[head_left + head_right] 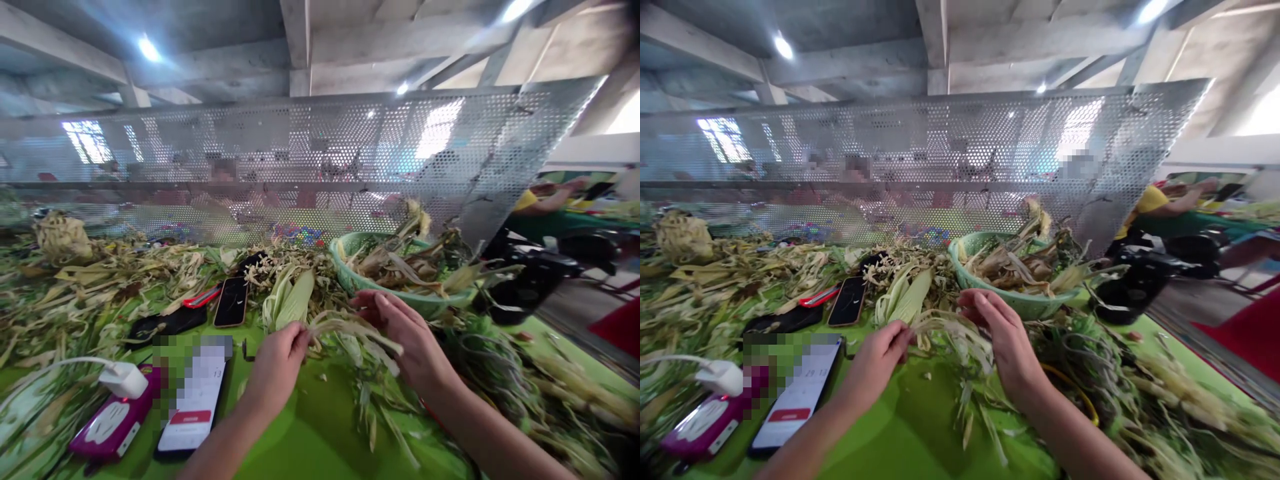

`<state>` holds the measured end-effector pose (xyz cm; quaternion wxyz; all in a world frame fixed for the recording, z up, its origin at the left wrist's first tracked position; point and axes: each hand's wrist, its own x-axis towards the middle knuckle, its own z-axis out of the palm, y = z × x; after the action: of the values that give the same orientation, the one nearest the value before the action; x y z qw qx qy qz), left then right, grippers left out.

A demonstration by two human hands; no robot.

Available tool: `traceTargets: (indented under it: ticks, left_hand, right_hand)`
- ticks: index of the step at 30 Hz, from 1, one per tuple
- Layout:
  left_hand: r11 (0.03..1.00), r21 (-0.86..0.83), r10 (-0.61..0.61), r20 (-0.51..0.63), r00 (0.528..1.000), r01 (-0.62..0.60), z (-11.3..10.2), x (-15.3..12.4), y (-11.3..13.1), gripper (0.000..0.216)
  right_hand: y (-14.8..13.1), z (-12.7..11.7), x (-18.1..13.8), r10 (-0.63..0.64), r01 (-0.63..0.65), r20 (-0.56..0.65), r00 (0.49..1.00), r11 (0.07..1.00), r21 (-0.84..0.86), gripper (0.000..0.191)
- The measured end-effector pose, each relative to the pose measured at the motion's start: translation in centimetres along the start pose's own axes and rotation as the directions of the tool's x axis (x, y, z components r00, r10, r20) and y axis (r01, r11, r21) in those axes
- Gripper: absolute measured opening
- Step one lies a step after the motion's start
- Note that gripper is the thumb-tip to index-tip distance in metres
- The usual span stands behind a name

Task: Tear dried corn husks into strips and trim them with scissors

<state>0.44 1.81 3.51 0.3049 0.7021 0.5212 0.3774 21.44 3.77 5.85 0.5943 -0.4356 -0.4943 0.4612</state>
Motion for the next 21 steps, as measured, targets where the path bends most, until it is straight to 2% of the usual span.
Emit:
traceTargets:
  ticks: [3,5,8,11,16,19,21]
  left_hand:
    - [0.966,-0.244,-0.087,-0.005,0.996,0.084,0.4,0.2,-0.1,0.033]
    - [0.931,-0.344,-0.125,0.011,0.992,0.121,1.0,0.1,0.0,0.033]
    - [0.88,-0.452,-0.133,0.07,0.989,0.15,2.2,-0.4,0.3,0.032]
    - [0.823,-0.543,-0.098,0.152,0.983,0.166,3.0,-1.0,0.5,0.03]
    - [0.777,-0.6,-0.091,0.189,0.978,0.188,3.2,-1.3,0.7,0.028]
    - [0.714,-0.67,-0.14,0.148,0.979,0.204,3.4,-1.0,0.4,0.029]
    - [0.644,-0.735,-0.199,0.107,0.974,0.212,3.5,-0.7,0.1,0.028]
  right_hand:
    - [0.8,-0.4,0.3,0.089,-0.082,-0.031,0.996,0.98,0.179,0.028]
    - [1.2,-0.1,0.0,0.114,-0.115,0.011,0.993,0.98,0.162,0.026]
    - [1.2,1.0,-0.8,0.114,-0.12,0.118,0.986,0.992,0.046,0.027]
    - [1.1,1.9,-1.4,0.052,-0.051,0.187,0.981,0.999,-0.01,0.025]
    - [1.7,1.4,-1.2,-0.054,0.074,0.115,0.992,0.981,-0.177,0.027]
    - [1.5,1.0,-1.3,-0.17,0.208,0.131,0.977,0.894,-0.396,0.023]
    - [1.0,0.9,-1.7,-0.27,0.352,0.23,0.935,0.785,-0.509,0.022]
